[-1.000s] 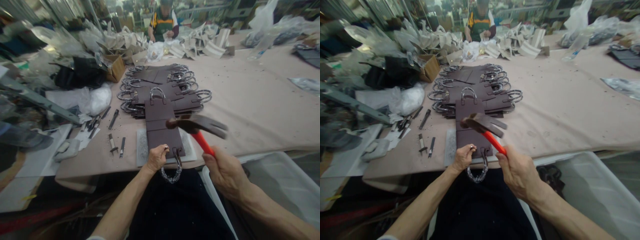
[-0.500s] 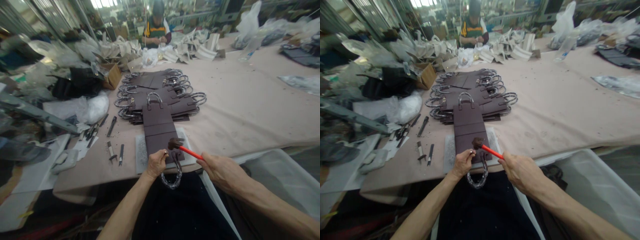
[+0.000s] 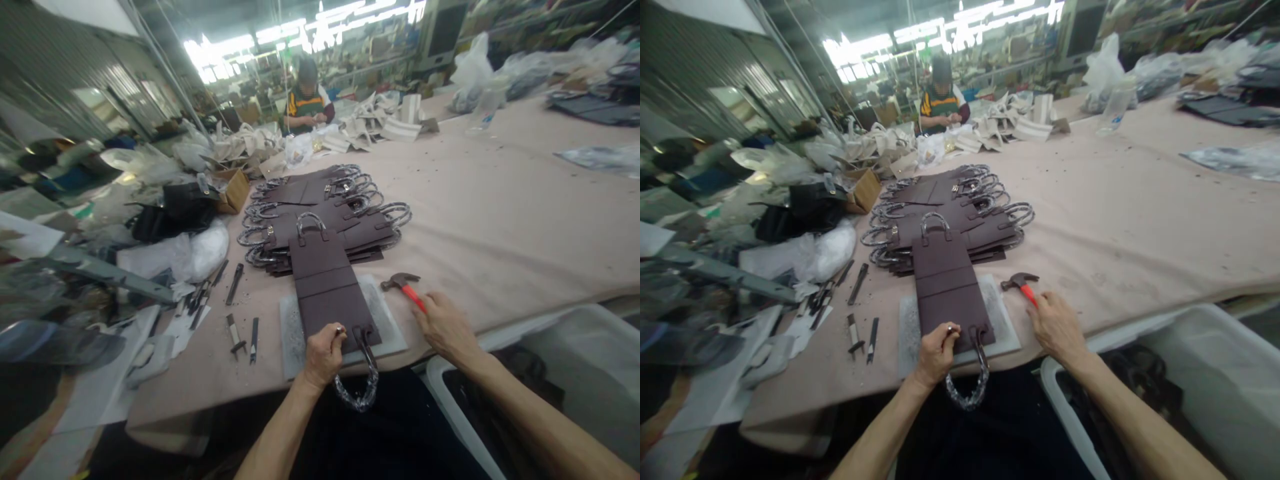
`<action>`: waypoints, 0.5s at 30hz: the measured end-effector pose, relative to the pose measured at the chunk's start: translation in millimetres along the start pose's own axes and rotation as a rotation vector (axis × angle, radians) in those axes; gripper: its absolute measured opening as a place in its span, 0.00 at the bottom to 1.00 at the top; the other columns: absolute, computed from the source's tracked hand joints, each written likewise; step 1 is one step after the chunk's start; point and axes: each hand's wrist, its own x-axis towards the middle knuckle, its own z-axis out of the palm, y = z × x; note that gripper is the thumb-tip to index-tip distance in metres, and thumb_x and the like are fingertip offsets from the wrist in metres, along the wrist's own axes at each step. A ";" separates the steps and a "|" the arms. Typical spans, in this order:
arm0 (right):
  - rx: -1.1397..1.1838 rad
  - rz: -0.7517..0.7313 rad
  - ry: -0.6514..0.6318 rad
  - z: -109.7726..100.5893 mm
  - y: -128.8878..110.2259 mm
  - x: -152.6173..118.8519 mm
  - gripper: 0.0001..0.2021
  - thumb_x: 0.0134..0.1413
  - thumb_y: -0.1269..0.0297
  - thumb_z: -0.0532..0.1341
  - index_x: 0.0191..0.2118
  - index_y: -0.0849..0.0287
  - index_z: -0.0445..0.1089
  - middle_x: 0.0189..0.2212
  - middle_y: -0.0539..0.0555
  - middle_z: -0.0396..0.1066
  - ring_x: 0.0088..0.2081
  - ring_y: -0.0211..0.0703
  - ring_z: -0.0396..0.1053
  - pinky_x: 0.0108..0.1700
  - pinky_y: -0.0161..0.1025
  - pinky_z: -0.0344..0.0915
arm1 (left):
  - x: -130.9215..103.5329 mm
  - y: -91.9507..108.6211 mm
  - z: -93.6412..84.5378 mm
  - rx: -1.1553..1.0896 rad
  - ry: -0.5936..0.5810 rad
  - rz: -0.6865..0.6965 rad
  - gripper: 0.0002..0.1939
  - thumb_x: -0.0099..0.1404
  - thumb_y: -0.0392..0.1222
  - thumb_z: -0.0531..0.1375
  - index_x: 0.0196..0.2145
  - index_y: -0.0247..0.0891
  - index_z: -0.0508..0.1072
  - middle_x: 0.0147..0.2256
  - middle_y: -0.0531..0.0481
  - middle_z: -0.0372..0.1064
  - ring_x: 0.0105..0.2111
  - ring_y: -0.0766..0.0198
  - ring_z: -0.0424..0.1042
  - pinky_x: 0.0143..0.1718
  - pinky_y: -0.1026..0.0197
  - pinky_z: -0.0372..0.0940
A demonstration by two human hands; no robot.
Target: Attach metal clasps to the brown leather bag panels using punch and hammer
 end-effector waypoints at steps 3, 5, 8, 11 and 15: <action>0.169 -0.240 0.046 12.9 -37.9 -6.0 0.19 0.64 0.57 0.57 0.55 0.62 0.69 0.53 0.66 0.69 0.55 0.57 0.67 0.58 0.54 0.65 | -4.2 2.6 0.8 -0.014 -0.027 -0.064 0.08 0.70 0.38 0.56 0.42 0.42 0.75 0.37 0.46 0.79 0.36 0.58 0.80 0.42 0.57 0.77; 0.235 -0.307 -0.052 24.6 -62.2 -12.9 0.20 0.63 0.57 0.59 0.56 0.61 0.70 0.55 0.64 0.67 0.56 0.57 0.65 0.60 0.54 0.64 | -3.6 3.0 1.5 -0.077 -0.041 -0.162 0.07 0.70 0.41 0.57 0.40 0.42 0.76 0.37 0.47 0.79 0.38 0.58 0.80 0.44 0.56 0.76; 0.226 -0.301 -0.116 38.8 -80.4 -23.1 0.22 0.64 0.58 0.59 0.61 0.59 0.68 0.59 0.64 0.64 0.60 0.59 0.61 0.62 0.58 0.60 | 7.0 -5.9 -3.1 -0.301 0.155 -0.499 0.12 0.69 0.52 0.59 0.35 0.41 0.74 0.31 0.47 0.77 0.34 0.57 0.79 0.42 0.53 0.76; 0.245 -0.296 -0.139 43.2 -76.5 -26.6 0.23 0.65 0.58 0.58 0.62 0.58 0.67 0.61 0.64 0.62 0.62 0.59 0.58 0.64 0.59 0.57 | 23.3 -29.2 -23.3 -0.435 0.459 -0.768 0.19 0.68 0.59 0.56 0.32 0.39 0.67 0.26 0.50 0.72 0.28 0.59 0.78 0.37 0.52 0.76; 0.365 -0.328 -0.175 40.5 -64.3 -23.1 0.20 0.65 0.64 0.56 0.61 0.58 0.67 0.59 0.62 0.63 0.61 0.55 0.59 0.65 0.57 0.58 | 38.8 -66.3 -72.7 -0.116 0.443 -0.997 0.15 0.63 0.53 0.57 0.29 0.38 0.68 0.25 0.49 0.72 0.27 0.58 0.76 0.33 0.56 0.74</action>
